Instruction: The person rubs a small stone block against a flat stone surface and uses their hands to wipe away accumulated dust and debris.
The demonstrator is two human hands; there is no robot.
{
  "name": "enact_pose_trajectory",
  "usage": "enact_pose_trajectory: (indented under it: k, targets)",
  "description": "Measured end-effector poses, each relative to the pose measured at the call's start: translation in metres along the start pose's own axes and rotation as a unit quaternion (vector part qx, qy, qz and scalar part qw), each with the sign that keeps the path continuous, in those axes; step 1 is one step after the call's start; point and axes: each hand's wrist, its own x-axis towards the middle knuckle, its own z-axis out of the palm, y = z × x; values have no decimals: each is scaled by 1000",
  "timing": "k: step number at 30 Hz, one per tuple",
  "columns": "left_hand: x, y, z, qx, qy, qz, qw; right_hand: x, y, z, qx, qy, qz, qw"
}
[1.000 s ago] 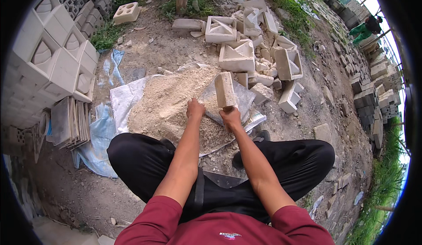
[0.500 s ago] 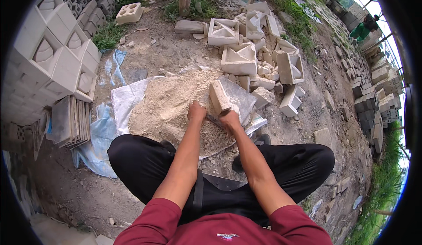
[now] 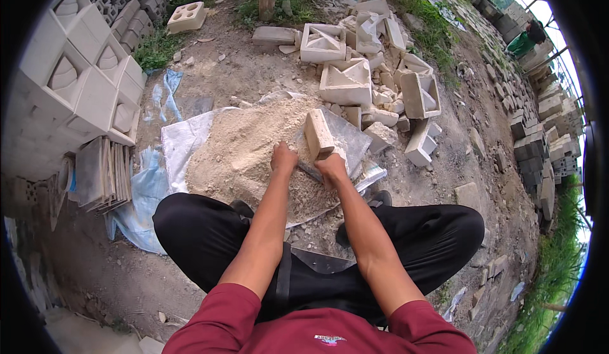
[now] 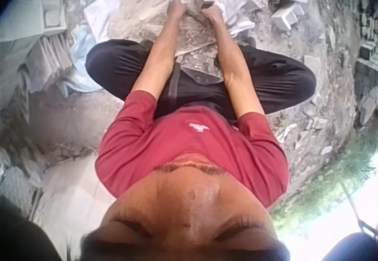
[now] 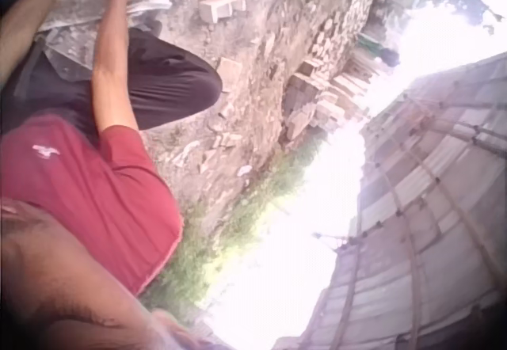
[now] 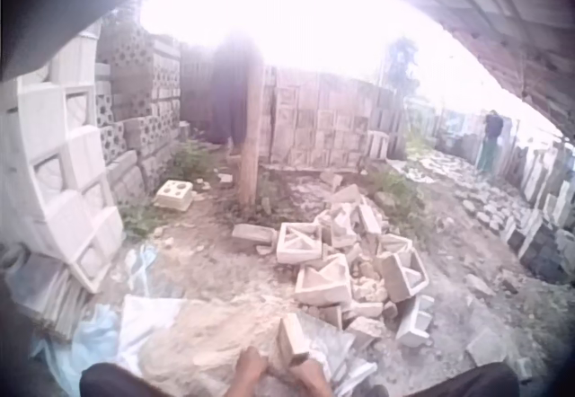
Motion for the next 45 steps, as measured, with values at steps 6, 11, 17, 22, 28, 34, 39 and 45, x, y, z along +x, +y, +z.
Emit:
enact_pose_trajectory:
  k: [6, 11, 17, 22, 28, 34, 39, 45]
  targets:
    - [-1, -15, -3, -7, 22, -3, 1000, -51, -6, 15, 160, 17, -84, 983]
    - [-9, 1, 0, -2, 25, -3, 1000, -45, 21, 20, 51, -12, -15, 999]
    - [-3, -11, 2, -8, 55, -9, 998, -58, 5, 24, 121, 16, -75, 990]
    - [-4, 1, 4, -16, 62, 5, 998, -57, 26, 38, 36, 4, -17, 999]
    - [6, -27, 5, -6, 65, -1, 998, -67, 4, 26, 138, 63, -68, 986]
    - [-6, 4, 5, -9, 3, -45, 999, -64, 46, 31, -4, 19, -28, 999]
    - [-1, -10, -7, -10, 0, -67, 998, -50, 28, 14, 60, -11, 13, 998]
    - [9, -27, -10, -26, -32, -1, 999, -28, 40, -8, 98, 105, 60, 988]
